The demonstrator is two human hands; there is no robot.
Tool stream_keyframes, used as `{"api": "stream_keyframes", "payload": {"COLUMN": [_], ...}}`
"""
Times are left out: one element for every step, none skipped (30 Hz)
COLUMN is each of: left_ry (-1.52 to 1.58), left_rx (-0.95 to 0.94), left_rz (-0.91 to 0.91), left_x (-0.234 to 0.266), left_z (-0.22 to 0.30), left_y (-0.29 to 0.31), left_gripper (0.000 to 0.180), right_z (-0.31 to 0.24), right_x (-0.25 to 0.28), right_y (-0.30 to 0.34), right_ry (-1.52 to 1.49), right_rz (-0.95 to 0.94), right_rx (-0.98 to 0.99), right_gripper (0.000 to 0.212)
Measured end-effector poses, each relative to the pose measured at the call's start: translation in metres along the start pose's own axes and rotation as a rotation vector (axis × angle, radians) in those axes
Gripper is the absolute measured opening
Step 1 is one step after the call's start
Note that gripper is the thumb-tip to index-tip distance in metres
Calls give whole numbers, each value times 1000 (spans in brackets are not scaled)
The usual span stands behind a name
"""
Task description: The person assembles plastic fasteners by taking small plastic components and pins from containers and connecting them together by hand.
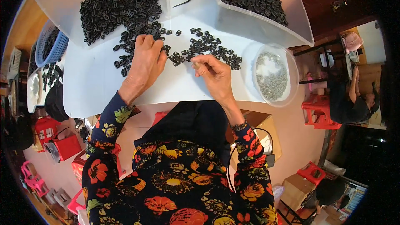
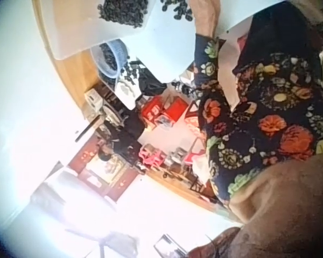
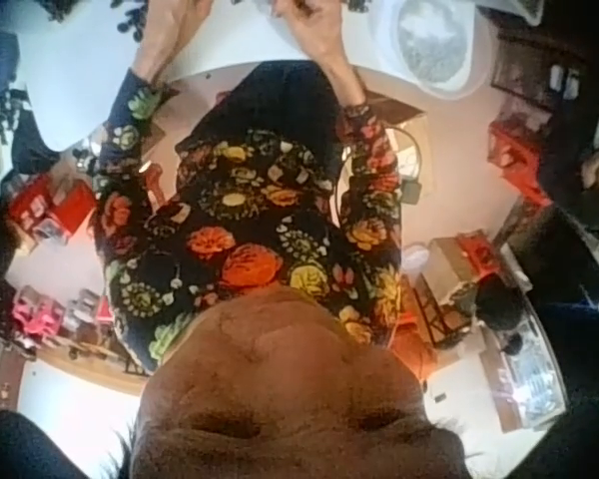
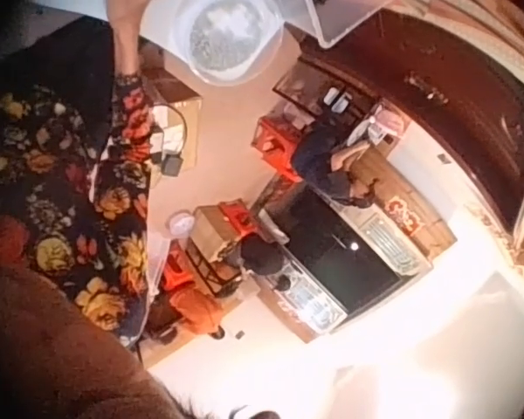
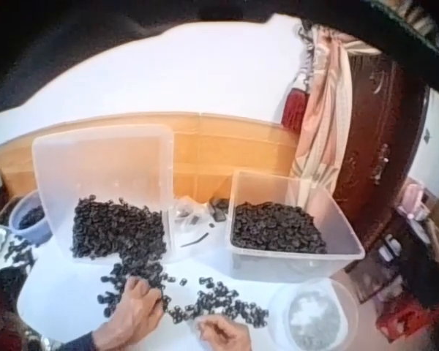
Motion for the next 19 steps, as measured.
{"api": "stream_keyframes", "payload": {"left_ry": [-24,-24,4,36,31,58,93,64,70,70,71,115,130,137,142,131,123,131,156], "left_rx": [-6,-7,-62,-121,-120,-159,-203,-235,-244,-259,-278,-291,-314,-278,-243,-244,-252,-259,-261], "left_rz": [2,3,-24,-53,-52,-121,-192,-231,-233,-288,-340,-345,-346,-417,-488,-488,-490,-446,-452], "left_x": [1,0,-5,-12,-16,-24,-33,-40,-47,-57,-66,-70,-70,-73,-76,-77,-78,-79,-78], "left_z": [2,1,0,1,0,1,2,1,-1,-4,-6,-11,-15,-20,-24,-27,-26,-22,-19], "left_y": [-6,-14,-26,-37,-47,-57,-67,-75,-81,-85,-88,-90,-92,-93,-94,-94,-95,-93,-92], "left_gripper": [14,14,14,14,14,14,15,14,14,14,14,13,13,13,13,12,11,12,15], "right_z": [-1,-1,-2,-2,-2,-1,-1,0,0,3,5,6,5,4,2,1,2,2,2], "right_x": [0,0,0,1,1,0,1,2,2,3,5,5,6,5,3,1,3,6,6], "right_y": [0,0,0,1,0,0,0,0,1,1,2,2,2,1,0,0,0,1,1], "right_ry": [16,16,11,9,5,10,20,23,0,-22,-13,-2,13,39,66,45,35,49,58], "right_rz": [-4,-4,-3,4,0,-4,1,9,11,20,39,15,-7,-12,-16,-20,-30,-23,-27], "right_rx": [-4,-3,-3,-4,-2,-10,-19,-18,-5,6,8,30,53,43,33,32,12,10,7], "right_gripper": [13,13,12,12,12,12,12,12,12,12,12,13,14,15,16,16,16,16,16]}}
Point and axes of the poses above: each hand's wrist, its own y-axis away from the middle knuckle, its own x-axis out of the back of the hand, z = x × y, the point moved 3 cm from there along -y, towards the middle knuckle, and after that the axes turned 1 degree about -x, right-handed, at the moved point
